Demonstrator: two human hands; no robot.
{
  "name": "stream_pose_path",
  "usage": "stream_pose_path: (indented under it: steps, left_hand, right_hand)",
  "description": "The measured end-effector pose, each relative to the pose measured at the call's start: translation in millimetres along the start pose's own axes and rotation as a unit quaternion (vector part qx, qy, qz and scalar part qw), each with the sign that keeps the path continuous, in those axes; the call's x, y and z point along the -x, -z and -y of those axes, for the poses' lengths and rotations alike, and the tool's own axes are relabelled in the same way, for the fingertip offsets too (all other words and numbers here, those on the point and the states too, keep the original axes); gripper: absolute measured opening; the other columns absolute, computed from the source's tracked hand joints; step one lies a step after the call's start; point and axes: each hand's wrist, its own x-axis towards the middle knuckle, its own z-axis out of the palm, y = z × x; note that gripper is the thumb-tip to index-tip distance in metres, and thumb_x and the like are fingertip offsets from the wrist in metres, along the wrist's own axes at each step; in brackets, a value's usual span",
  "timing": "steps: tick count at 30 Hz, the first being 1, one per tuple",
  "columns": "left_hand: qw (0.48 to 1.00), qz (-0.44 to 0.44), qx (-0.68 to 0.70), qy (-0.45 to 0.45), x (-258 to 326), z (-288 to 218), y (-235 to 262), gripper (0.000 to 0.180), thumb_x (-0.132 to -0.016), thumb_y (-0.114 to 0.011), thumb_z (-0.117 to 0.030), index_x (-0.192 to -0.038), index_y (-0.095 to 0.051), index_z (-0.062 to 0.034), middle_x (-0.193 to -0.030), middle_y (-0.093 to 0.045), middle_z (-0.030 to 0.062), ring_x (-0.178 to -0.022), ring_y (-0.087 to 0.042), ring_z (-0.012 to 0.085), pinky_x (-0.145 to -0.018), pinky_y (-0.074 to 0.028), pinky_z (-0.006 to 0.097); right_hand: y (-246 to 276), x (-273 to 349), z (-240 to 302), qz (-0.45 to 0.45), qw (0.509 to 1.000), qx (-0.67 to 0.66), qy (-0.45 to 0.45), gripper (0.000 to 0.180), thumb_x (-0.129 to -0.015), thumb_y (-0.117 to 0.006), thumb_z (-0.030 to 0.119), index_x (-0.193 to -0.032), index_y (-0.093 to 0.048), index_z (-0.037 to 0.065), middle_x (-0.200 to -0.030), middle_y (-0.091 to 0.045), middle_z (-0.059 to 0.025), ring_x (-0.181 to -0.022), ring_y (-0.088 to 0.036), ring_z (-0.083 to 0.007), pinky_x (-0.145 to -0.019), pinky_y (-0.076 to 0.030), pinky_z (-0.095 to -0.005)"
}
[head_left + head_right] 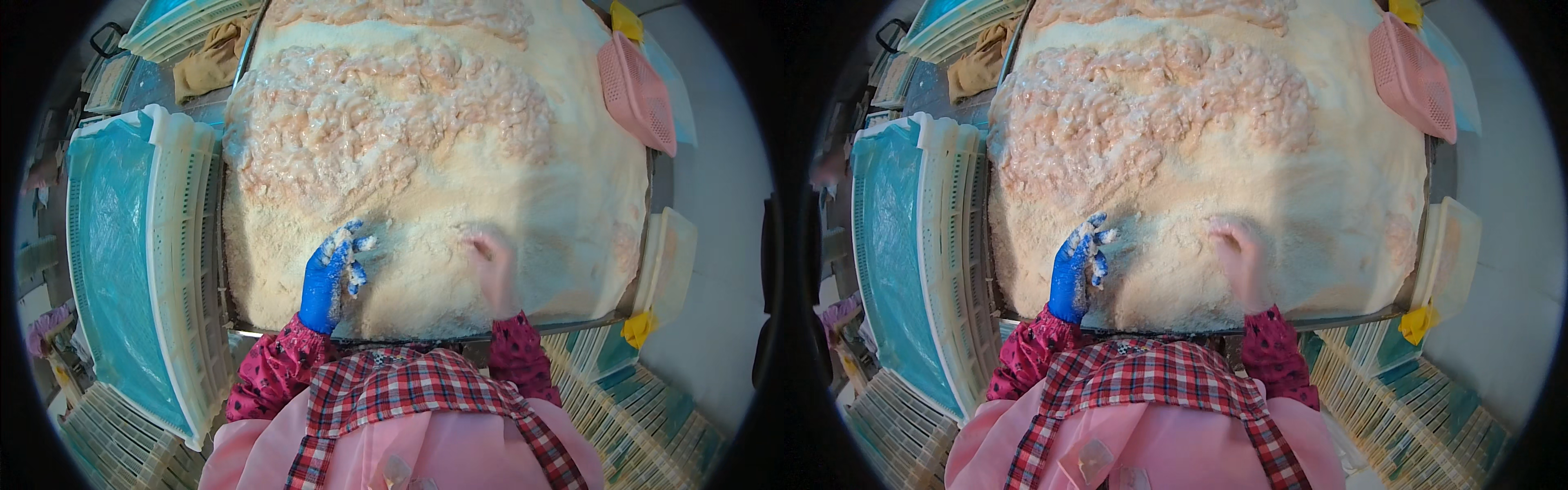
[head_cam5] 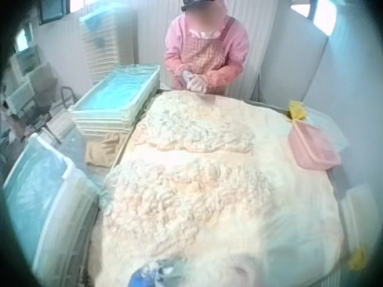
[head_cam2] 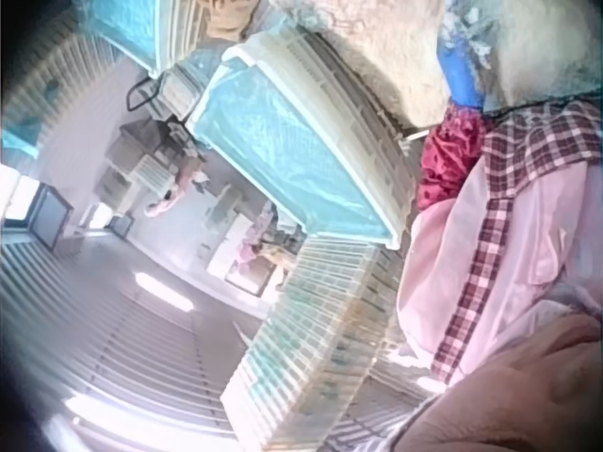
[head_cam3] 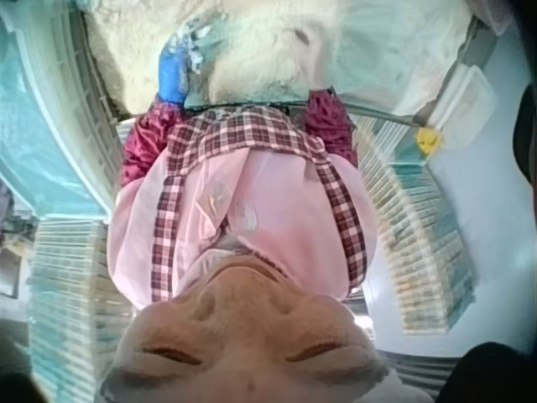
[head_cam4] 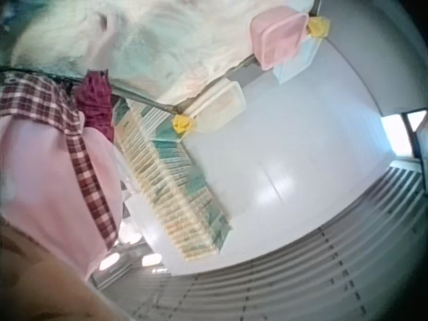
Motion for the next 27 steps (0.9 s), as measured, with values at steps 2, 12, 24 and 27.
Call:
stream_pose_path:
  steps: [2,12,24,27]
  left_hand:
    - [1.0,0.017,0.017,0.011,2,2,5,0.042,-0.095,-0.047,-0.026,-0.129,-0.044,-0.0027,-0.103,-0.063,0.0118,-0.056,-0.053,0.0062,-0.045,-0.041,0.017]
    - [1.0,0.012,-0.003,0.022,9,8,-12,0.042,-0.095,-0.045,-0.029,-0.127,-0.045,-0.0024,-0.088,-0.064,0.0086,-0.044,-0.044,0.0045,-0.036,-0.035,0.017]
    - [0.997,0.0,0.072,0.032,7,20,-10,0.042,-0.095,-0.044,-0.031,-0.128,-0.046,-0.0041,-0.089,-0.063,0.007,-0.041,-0.039,0.0038,-0.035,-0.032,0.016]
    - [0.994,0.005,0.102,0.037,6,23,-14,0.041,-0.095,-0.043,-0.03,-0.128,-0.046,-0.0044,-0.088,-0.063,0.0068,-0.04,-0.037,0.0034,-0.034,-0.03,0.016]
  right_hand:
    - [3,12,-6,0.009,0.999,-0.036,-0.018,0.018,-0.078,-0.057,-0.004,-0.096,-0.06,0.0,-0.101,-0.063,-0.0097,-0.094,-0.06,-0.0175,-0.081,-0.046,-0.0268]
    - [-1,-12,2,-0.005,0.999,0.017,0.027,0.023,-0.078,-0.053,-0.004,-0.098,-0.061,0.002,-0.099,-0.059,-0.0085,-0.086,-0.058,-0.017,-0.076,-0.046,-0.0272]
    - [-9,1,2,0.083,0.989,0.094,0.078,0.02,-0.081,-0.059,0.006,-0.101,-0.062,0.005,-0.094,-0.06,-0.0051,-0.091,-0.056,-0.0168,-0.077,-0.045,-0.0269]
    - [-11,0,2,0.076,0.994,0.081,0.014,0.019,-0.085,-0.057,0.01,-0.104,-0.061,0.007,-0.097,-0.06,-0.0032,-0.088,-0.056,-0.014,-0.074,-0.045,-0.0276]
